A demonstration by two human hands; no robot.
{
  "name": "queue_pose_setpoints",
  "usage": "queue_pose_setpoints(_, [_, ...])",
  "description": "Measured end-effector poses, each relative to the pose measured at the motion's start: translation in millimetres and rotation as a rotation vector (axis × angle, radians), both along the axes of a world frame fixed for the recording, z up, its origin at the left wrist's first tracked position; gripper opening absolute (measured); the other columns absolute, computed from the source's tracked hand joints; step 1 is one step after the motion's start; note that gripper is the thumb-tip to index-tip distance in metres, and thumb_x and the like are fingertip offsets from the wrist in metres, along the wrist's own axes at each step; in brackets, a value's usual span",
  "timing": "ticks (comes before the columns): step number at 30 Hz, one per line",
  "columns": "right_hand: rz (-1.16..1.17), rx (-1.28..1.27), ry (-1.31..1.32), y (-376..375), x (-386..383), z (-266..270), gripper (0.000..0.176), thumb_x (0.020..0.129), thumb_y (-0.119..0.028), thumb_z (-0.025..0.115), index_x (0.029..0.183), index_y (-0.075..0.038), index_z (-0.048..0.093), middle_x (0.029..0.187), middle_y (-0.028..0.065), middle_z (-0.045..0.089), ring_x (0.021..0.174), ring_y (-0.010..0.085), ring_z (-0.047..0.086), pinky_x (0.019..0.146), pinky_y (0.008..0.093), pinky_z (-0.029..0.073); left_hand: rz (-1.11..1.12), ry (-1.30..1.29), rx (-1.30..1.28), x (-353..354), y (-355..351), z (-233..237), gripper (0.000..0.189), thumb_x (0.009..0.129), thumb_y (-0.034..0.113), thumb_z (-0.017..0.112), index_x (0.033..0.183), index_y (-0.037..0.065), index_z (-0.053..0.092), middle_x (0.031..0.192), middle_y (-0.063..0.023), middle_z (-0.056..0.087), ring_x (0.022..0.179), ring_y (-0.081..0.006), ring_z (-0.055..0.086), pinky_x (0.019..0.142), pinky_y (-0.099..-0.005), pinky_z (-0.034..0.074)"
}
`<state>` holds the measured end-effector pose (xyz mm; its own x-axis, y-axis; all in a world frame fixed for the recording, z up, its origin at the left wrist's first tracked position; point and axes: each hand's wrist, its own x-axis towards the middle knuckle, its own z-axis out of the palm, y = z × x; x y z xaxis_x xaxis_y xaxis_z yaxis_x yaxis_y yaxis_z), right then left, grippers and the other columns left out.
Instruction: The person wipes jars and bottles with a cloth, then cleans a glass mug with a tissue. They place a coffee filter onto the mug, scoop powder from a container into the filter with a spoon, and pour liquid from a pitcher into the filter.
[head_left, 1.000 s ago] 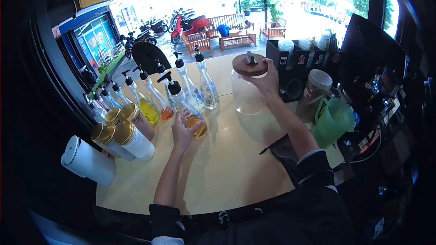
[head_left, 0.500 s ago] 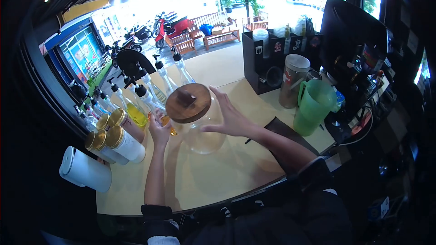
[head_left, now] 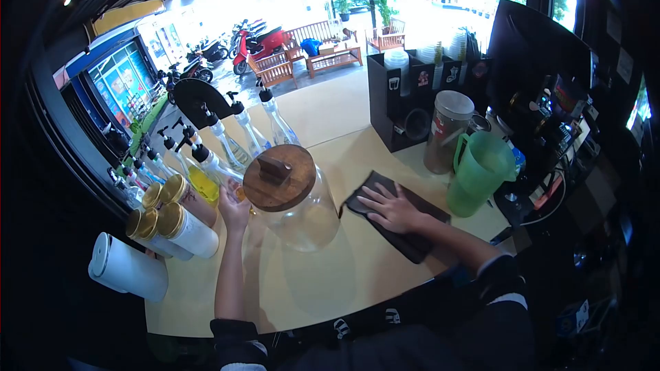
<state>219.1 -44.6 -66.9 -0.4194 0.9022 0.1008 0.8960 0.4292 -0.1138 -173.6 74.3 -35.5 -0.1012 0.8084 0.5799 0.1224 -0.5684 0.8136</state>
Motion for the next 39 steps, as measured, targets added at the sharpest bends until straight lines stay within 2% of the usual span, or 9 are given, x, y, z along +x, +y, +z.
queue_pose_setpoints(5, [-0.043,-0.096,0.069,127.0,-28.6,12.1,0.057,0.094,-0.052,0.030,0.145,-0.025,0.026,0.154,0.0016,0.018,0.141,0.0297,0.014,0.109,0.0634,0.006,-0.008,0.076,-0.003,-17.0,-4.9,-10.6,0.066,0.072,-0.005,0.071,0.128,-0.005,0.036,0.124,-0.0151,0.049,0.114,-0.0196,0.050,0.099,-0.0318,0.038])
queue_pose_setpoints(8, [-0.396,-0.034,0.106,213.1,-29.9,1.3,0.053,0.095,-0.050,0.030,0.144,-0.030,0.028,0.154,0.0006,0.016,0.142,0.0286,0.011,0.110,0.0626,0.006,0.020,0.091,-0.053,-24.6,-13.3,-11.7,0.067,0.071,-0.006,0.071,0.129,-0.004,0.037,0.124,-0.0145,0.050,0.113,-0.0203,0.051,0.097,-0.0308,0.039])
queue_pose_setpoints(13, [-0.014,-0.034,0.057,198.5,-46.8,-0.9,0.053,0.094,-0.050,0.033,0.143,-0.031,0.031,0.153,0.0017,0.019,0.141,0.0281,0.015,0.110,0.0623,0.006,0.081,0.069,-0.090,-29.5,-17.4,-4.6,0.065,0.070,-0.009,0.067,0.129,-0.004,0.039,0.120,-0.0143,0.052,0.107,-0.0199,0.053,0.095,-0.0310,0.040])
queue_pose_setpoints(15, [-0.018,-0.035,0.050,209.0,-35.4,6.5,0.053,0.093,-0.051,0.036,0.142,-0.031,0.032,0.153,0.0012,0.020,0.141,0.0274,0.015,0.110,0.0614,0.007,0.093,0.100,-0.095,-31.5,-13.2,-4.1,0.066,0.070,-0.010,0.066,0.130,-0.004,0.038,0.120,-0.0137,0.052,0.107,-0.0198,0.053,0.095,-0.0312,0.040])
queue_pose_setpoints(17, [-0.424,0.030,0.133,240.6,-29.7,-1.4,0.055,0.094,-0.049,0.032,0.143,-0.025,0.030,0.153,0.0026,0.021,0.141,0.0284,0.013,0.109,0.0628,0.004,0.105,0.140,-0.097,-33.7,-15.6,-6.4,0.067,0.070,-0.011,0.065,0.131,-0.004,0.037,0.120,-0.0132,0.052,0.107,-0.0197,0.053,0.095,-0.0314,0.040])
queue_pose_setpoints(19, [-0.595,0.006,0.117,249.8,-44.3,-0.4,0.056,0.094,-0.048,0.030,0.144,-0.022,0.029,0.154,0.0050,0.017,0.142,0.0307,0.012,0.109,0.0632,0.003,0.058,0.055,-0.066,-32.4,-15.1,-6.2,0.065,0.071,-0.012,0.064,0.129,-0.004,0.038,0.120,-0.0125,0.052,0.107,-0.0196,0.053,0.095,-0.0310,0.040])
queue_pose_setpoints(25, [-0.066,0.006,0.078,191.0,-47.4,3.6,0.060,0.091,-0.053,0.036,0.143,-0.024,0.032,0.152,0.0058,0.020,0.141,0.0300,0.014,0.109,0.0625,0.009,0.127,0.100,-0.167,-34.9,-8.4,-4.8,0.060,0.074,-0.006,0.068,0.127,-0.004,0.039,0.120,-0.0123,0.052,0.109,-0.0192,0.053,0.094,-0.0306,0.041])
queue_pose_setpoints(29, [-0.558,0.033,0.129,229.5,-22.5,-1.7,0.064,0.091,-0.054,0.035,0.144,-0.018,0.030,0.152,0.0089,0.021,0.141,0.0316,0.015,0.110,0.0591,0.008,0.059,0.061,-0.086,-22.4,-16.4,3.0,0.065,0.073,-0.001,0.074,0.128,-0.003,0.039,0.121,-0.0130,0.052,0.110,-0.0195,0.053,0.095,-0.0316,0.042])
queue_pose_setpoints(39, [-0.388,0.058,0.082,40.6,-4.5,-10.9,0.064,0.092,-0.045,0.040,0.144,-0.010,0.027,0.150,0.0188,0.019,0.138,0.0403,0.018,0.108,0.0621,0.008,-0.006,0.006,-0.079,-25.1,-2.9,-11.4,0.069,0.074,-0.011,0.065,0.134,-0.002,0.033,0.124,-0.0122,0.049,0.115,-0.0201,0.049,0.099,-0.0318,0.038])
